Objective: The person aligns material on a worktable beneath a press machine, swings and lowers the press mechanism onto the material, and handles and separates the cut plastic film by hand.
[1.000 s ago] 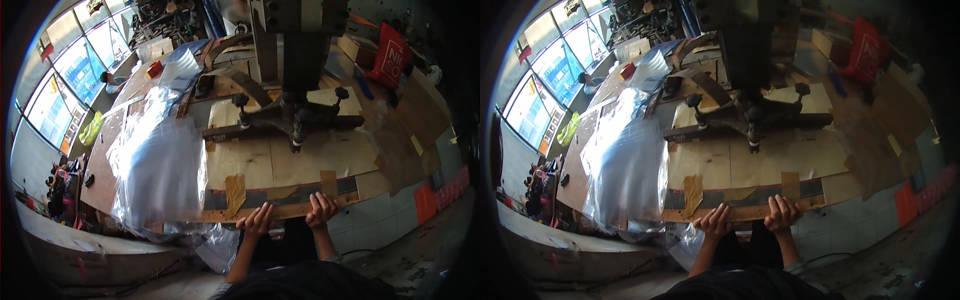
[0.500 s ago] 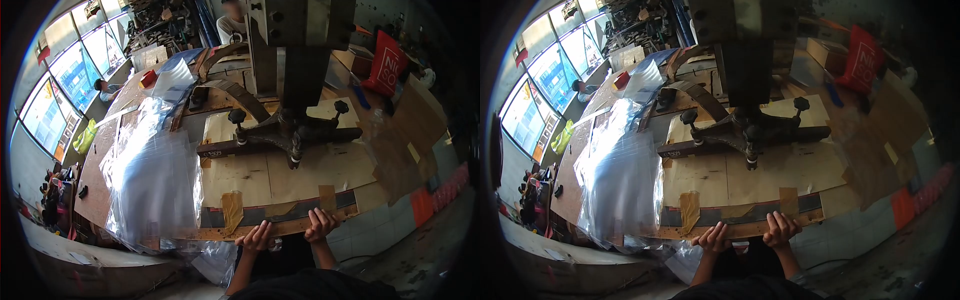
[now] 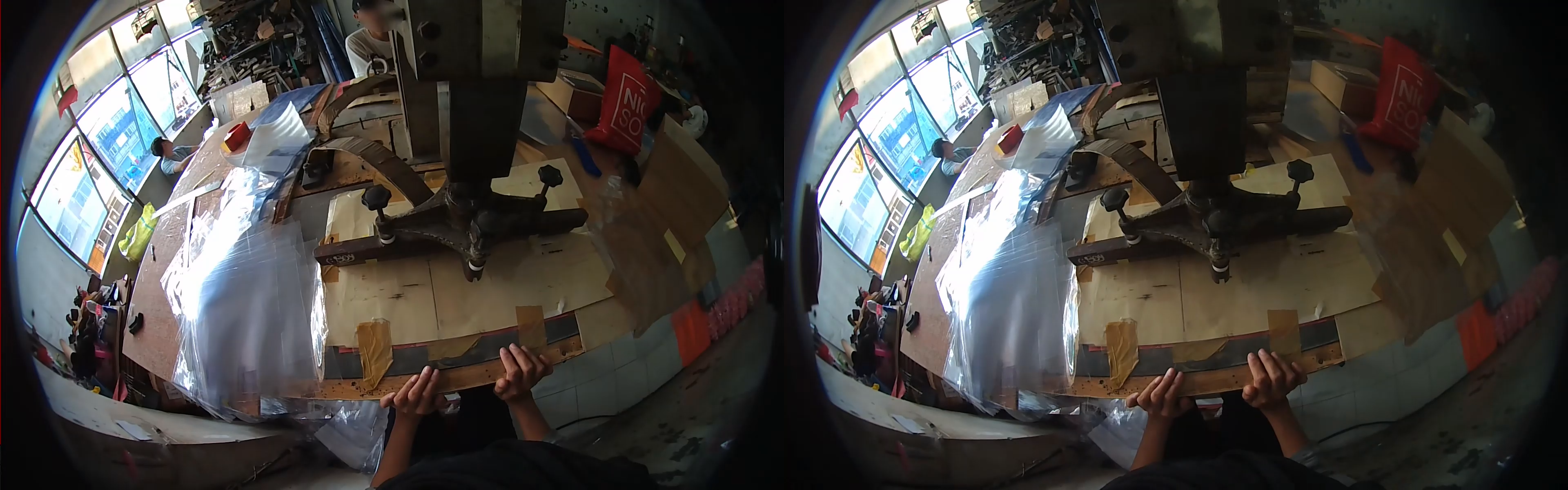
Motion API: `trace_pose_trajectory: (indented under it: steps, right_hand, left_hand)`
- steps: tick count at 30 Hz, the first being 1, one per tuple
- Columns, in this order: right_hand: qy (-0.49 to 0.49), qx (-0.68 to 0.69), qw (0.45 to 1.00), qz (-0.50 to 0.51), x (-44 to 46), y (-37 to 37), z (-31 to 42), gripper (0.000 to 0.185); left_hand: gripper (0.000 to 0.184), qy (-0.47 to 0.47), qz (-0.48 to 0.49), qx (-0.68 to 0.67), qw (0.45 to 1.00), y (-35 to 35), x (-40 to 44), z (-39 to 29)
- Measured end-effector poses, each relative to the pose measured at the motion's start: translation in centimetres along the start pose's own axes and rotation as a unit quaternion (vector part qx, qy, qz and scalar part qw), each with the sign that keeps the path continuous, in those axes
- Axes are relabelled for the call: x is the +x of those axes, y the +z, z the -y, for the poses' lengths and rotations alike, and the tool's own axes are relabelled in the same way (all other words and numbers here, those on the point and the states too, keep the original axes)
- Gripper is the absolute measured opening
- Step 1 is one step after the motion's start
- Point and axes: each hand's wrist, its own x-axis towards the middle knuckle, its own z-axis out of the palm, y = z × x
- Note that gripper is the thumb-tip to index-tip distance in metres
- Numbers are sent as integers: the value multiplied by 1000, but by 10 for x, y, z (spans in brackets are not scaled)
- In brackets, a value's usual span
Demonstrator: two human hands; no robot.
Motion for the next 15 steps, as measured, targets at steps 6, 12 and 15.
trace_pose_trajectory:
  steps: [6, 12, 15]
  right_hand:
    - [-1, 0, 1000, 1, 0, 0, 0, 55]
    - [-2, 4, 1000, 1, 2, -1, 0, 54]
    - [-1, 4, 1000, -4, 1, 0, 0, 54]
  left_hand:
    - [40, -19, 6, -1, 1000, 1, -5, -1]
    - [38, 0, 5, 1, 1000, 0, 1, 0]
    - [41, -23, 18, 0, 1000, 1, -8, -1]
